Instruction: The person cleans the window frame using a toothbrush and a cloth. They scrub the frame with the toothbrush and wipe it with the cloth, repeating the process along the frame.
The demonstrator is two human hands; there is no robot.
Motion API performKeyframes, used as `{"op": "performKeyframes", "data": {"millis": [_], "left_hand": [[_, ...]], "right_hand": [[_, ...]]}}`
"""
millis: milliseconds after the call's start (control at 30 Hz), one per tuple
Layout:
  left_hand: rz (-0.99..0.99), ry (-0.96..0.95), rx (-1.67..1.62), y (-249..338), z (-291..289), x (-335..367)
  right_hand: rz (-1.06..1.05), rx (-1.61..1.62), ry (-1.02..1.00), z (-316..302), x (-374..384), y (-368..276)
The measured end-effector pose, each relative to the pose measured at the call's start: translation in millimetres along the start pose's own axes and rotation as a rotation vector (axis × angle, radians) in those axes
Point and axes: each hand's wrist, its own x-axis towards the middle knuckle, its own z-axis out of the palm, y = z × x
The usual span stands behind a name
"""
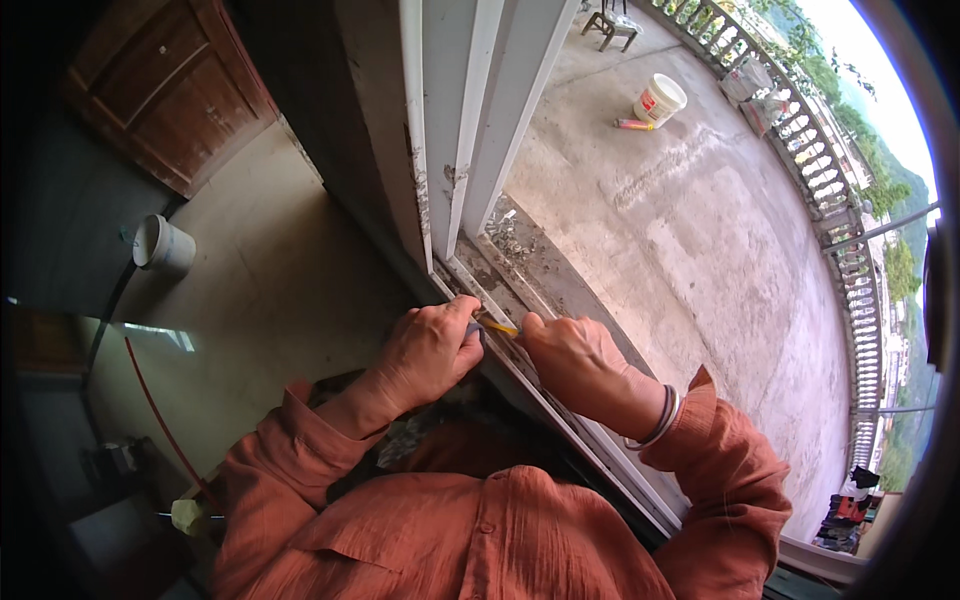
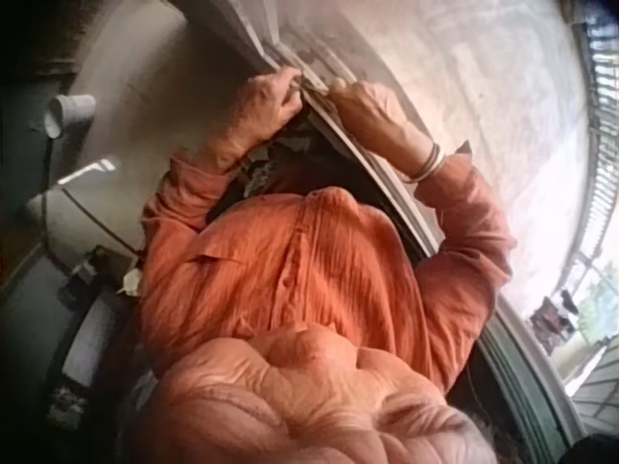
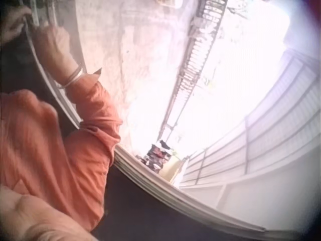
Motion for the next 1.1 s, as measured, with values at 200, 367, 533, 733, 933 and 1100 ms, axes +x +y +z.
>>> {"op": "performKeyframes", "data": {"millis": [200, 367, 533, 733, 933, 1100], "left_hand": [[0.047, 0.136, -0.034, -7.6, 13.8, -4.1], [0.045, 0.148, -0.028, -4.6, 16.0, -7.3], [0.059, 0.215, -0.040, -0.9, 14.5, -13.3], [0.012, 0.261, 0.082, -6.9, -7.3, -33.6], [-0.236, 0.328, 0.343, -79.9, -19.1, -73.4], [-0.301, 0.404, 0.216, -81.3, -29.0, -82.0]], "right_hand": [[-0.049, 0.028, 0.182, 18.5, -8.5, 2.6], [-0.072, -0.063, 0.239, 21.8, -11.6, -0.5], [-0.125, -0.152, 0.260, 8.8, -15.7, -8.3], [-0.214, -0.024, 0.173, -4.9, -3.8, -25.8], [-0.175, 0.137, -0.015, -5.5, 1.0, -30.4], [-0.098, 0.298, 0.089, -15.2, -5.6, 7.0]]}}
